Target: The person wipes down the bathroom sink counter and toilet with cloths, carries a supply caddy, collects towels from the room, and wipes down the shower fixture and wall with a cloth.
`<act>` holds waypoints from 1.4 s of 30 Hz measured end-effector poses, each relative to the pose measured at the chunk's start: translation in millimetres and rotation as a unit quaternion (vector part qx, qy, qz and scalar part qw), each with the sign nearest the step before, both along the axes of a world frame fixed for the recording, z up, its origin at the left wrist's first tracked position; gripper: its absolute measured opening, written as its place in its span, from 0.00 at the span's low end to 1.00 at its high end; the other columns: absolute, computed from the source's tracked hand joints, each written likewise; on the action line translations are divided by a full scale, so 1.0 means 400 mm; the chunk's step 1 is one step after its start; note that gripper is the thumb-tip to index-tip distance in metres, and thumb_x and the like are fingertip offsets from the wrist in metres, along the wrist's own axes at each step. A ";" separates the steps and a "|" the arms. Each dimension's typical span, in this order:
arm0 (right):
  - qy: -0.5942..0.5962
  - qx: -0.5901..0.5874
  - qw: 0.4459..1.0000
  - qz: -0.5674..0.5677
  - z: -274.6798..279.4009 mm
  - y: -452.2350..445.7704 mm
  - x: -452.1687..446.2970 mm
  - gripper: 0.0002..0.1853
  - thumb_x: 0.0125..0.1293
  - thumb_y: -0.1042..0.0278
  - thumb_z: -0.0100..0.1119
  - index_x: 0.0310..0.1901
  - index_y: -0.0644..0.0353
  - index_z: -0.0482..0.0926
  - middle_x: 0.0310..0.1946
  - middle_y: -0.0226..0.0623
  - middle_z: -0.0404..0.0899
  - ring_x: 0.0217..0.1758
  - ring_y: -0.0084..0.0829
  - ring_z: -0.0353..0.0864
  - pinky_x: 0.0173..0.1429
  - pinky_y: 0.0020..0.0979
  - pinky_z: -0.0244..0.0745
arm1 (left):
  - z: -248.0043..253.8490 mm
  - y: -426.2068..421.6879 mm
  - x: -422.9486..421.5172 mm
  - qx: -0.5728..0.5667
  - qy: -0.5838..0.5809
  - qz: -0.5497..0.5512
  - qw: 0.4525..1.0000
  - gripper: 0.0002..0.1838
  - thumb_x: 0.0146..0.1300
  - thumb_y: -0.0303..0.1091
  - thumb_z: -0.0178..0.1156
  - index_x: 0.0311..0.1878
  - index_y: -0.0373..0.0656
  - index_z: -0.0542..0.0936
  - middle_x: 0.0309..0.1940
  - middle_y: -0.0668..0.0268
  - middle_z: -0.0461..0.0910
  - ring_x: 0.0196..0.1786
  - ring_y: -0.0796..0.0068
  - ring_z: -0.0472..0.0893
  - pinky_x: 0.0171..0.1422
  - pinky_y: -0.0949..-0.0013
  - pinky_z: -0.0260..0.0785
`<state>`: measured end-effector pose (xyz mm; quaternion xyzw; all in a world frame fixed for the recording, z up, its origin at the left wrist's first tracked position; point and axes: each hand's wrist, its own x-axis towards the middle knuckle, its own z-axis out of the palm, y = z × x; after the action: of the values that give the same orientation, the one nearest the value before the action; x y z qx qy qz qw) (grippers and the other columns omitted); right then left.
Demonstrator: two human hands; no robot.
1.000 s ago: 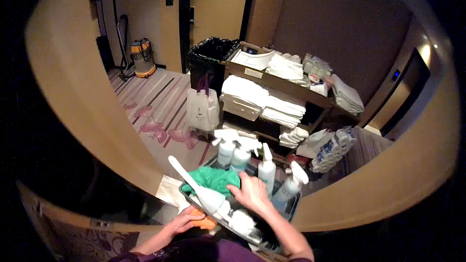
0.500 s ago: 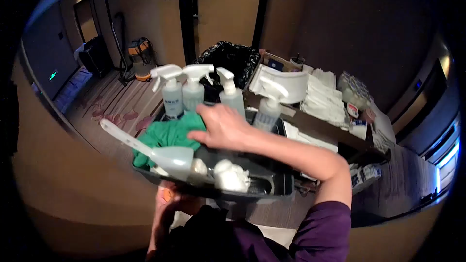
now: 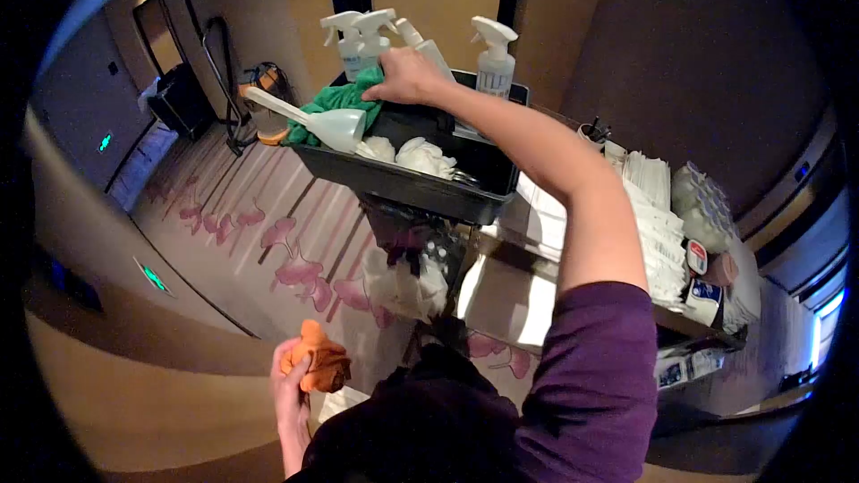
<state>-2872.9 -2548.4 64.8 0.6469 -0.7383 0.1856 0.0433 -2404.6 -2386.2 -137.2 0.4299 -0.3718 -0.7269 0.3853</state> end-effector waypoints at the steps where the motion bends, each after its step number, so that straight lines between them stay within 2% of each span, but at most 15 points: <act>1: -0.003 -0.015 1.000 -0.015 -0.019 -0.019 -0.034 0.33 0.50 0.39 0.76 0.40 0.67 0.85 0.44 0.56 0.86 0.52 0.49 0.86 0.55 0.48 0.80 | -0.015 0.006 -0.003 0.024 0.002 0.021 1.000 0.20 0.65 0.19 0.63 0.59 0.41 0.75 0.52 0.58 0.81 0.54 0.67 0.81 0.59 0.63 0.77; 7: -0.010 0.059 0.994 -0.087 -0.105 -0.155 -0.239 0.31 0.48 0.41 0.76 0.42 0.64 0.87 0.47 0.53 0.86 0.52 0.48 0.87 0.55 0.46 0.82 | -0.047 -0.013 -0.133 0.085 -0.014 0.060 0.994 0.19 0.66 0.20 0.63 0.60 0.41 0.74 0.55 0.56 0.79 0.55 0.65 0.81 0.61 0.62 0.77; 17: -0.029 -0.004 0.996 -0.089 -0.177 -0.221 -0.282 0.35 0.50 0.34 0.75 0.45 0.62 0.84 0.48 0.51 0.86 0.52 0.48 0.86 0.53 0.49 0.80 | -0.024 -0.039 -0.394 0.120 -0.017 0.025 0.992 0.18 0.68 0.21 0.62 0.59 0.42 0.75 0.54 0.58 0.81 0.54 0.67 0.82 0.59 0.63 0.77; 23: 0.008 0.030 0.999 -0.042 -0.171 -0.182 -0.301 0.33 0.55 0.36 0.71 0.49 0.60 0.81 0.44 0.49 0.85 0.51 0.47 0.85 0.53 0.49 0.78 | -0.023 0.036 -0.313 0.087 -0.006 0.096 0.992 0.19 0.66 0.20 0.65 0.59 0.43 0.76 0.55 0.60 0.80 0.56 0.70 0.80 0.64 0.65 0.75; 24: 0.008 0.045 0.997 -0.065 -0.174 -0.194 -0.296 0.34 0.56 0.37 0.71 0.53 0.59 0.79 0.51 0.49 0.84 0.56 0.47 0.83 0.57 0.48 0.78 | -0.039 0.059 -0.283 0.078 -0.019 0.130 0.988 0.20 0.66 0.18 0.64 0.59 0.42 0.76 0.56 0.61 0.79 0.57 0.70 0.80 0.63 0.65 0.75; 28: 0.002 -0.043 0.998 -0.036 -0.233 -0.203 -0.292 0.43 0.57 0.35 0.70 0.61 0.63 0.71 0.51 0.57 0.83 0.58 0.53 0.82 0.60 0.49 0.76 | -0.129 0.191 -0.142 0.062 -0.041 0.251 0.965 0.21 0.65 0.17 0.63 0.59 0.43 0.76 0.57 0.61 0.78 0.57 0.69 0.80 0.62 0.66 0.76; 30: 0.131 -0.132 0.978 -0.093 -0.213 -0.127 -0.189 0.46 0.57 0.39 0.71 0.67 0.64 0.67 0.64 0.55 0.73 0.67 0.57 0.70 0.63 0.55 0.72 | -0.129 0.298 -0.095 0.042 -0.033 0.315 0.948 0.21 0.64 0.17 0.64 0.59 0.44 0.75 0.57 0.60 0.77 0.57 0.68 0.80 0.61 0.66 0.77; 31: 0.145 -0.205 0.967 -0.046 -0.190 -0.094 -0.118 0.42 0.60 0.48 0.71 0.70 0.62 0.65 0.66 0.51 0.70 0.68 0.56 0.66 0.65 0.56 0.68 | -0.126 0.348 -0.075 0.042 -0.039 0.348 0.936 0.21 0.64 0.17 0.64 0.59 0.45 0.75 0.57 0.60 0.77 0.57 0.67 0.80 0.60 0.65 0.78; 33: 0.123 -0.324 0.933 0.092 -0.175 -0.004 0.073 0.25 0.64 0.65 0.66 0.61 0.63 0.72 0.54 0.50 0.75 0.60 0.54 0.71 0.63 0.50 0.65 | -0.154 0.460 -0.027 0.042 -0.013 0.409 0.912 0.21 0.64 0.17 0.64 0.58 0.46 0.75 0.57 0.60 0.77 0.57 0.65 0.80 0.59 0.63 0.80; 35: 0.014 -0.311 0.914 0.259 -0.230 0.093 0.293 0.21 0.64 0.68 0.65 0.57 0.62 0.75 0.50 0.48 0.78 0.56 0.52 0.75 0.60 0.48 0.69 | -0.200 0.569 0.021 0.044 -0.005 0.451 0.891 0.22 0.65 0.17 0.63 0.59 0.47 0.74 0.57 0.58 0.77 0.57 0.64 0.81 0.57 0.61 0.82; 38: -0.111 -0.103 0.864 0.480 -0.487 0.296 0.614 0.15 0.64 0.71 0.63 0.52 0.61 0.79 0.45 0.46 0.82 0.50 0.49 0.81 0.55 0.46 0.76 | -0.205 0.744 0.084 0.054 -0.028 0.494 0.867 0.21 0.67 0.17 0.58 0.62 0.43 0.71 0.53 0.53 0.81 0.51 0.62 0.85 0.52 0.60 0.84; 39: -0.096 -0.021 0.827 0.554 -0.560 0.361 0.707 0.13 0.64 0.72 0.62 0.50 0.60 0.81 0.43 0.46 0.83 0.48 0.48 0.83 0.54 0.45 0.78 | -0.195 0.806 0.100 0.053 -0.015 0.505 0.861 0.21 0.67 0.17 0.57 0.62 0.42 0.71 0.52 0.53 0.82 0.50 0.62 0.86 0.52 0.59 0.85; 40: 0.028 0.064 0.772 0.632 -0.589 0.446 0.807 0.15 0.60 0.75 0.64 0.50 0.59 0.81 0.40 0.46 0.83 0.47 0.50 0.82 0.52 0.45 0.78 | -0.182 0.868 0.116 0.052 -0.023 0.529 0.847 0.21 0.67 0.17 0.57 0.63 0.42 0.72 0.52 0.54 0.82 0.48 0.64 0.86 0.51 0.62 0.83; 41: 0.058 0.094 0.689 0.717 -0.598 0.532 0.892 0.16 0.57 0.77 0.64 0.48 0.59 0.83 0.36 0.46 0.83 0.46 0.50 0.82 0.51 0.46 0.79 | -0.201 0.927 0.132 0.059 -0.019 0.564 0.823 0.21 0.67 0.17 0.57 0.63 0.42 0.72 0.52 0.54 0.82 0.48 0.64 0.86 0.51 0.62 0.83; 42: -0.035 0.112 0.651 0.750 -0.663 0.613 0.953 0.16 0.54 0.77 0.65 0.47 0.59 0.85 0.36 0.45 0.84 0.47 0.49 0.83 0.52 0.46 0.80 | -0.239 0.989 0.155 0.048 -0.078 0.566 0.819 0.22 0.67 0.17 0.57 0.63 0.42 0.72 0.51 0.55 0.83 0.48 0.66 0.86 0.50 0.64 0.82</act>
<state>-2491.6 -2303.1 -200.2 0.9732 -0.0179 0.0937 -0.2091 -2342.6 -1990.5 -233.0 0.6382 -0.0560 -0.3614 0.6775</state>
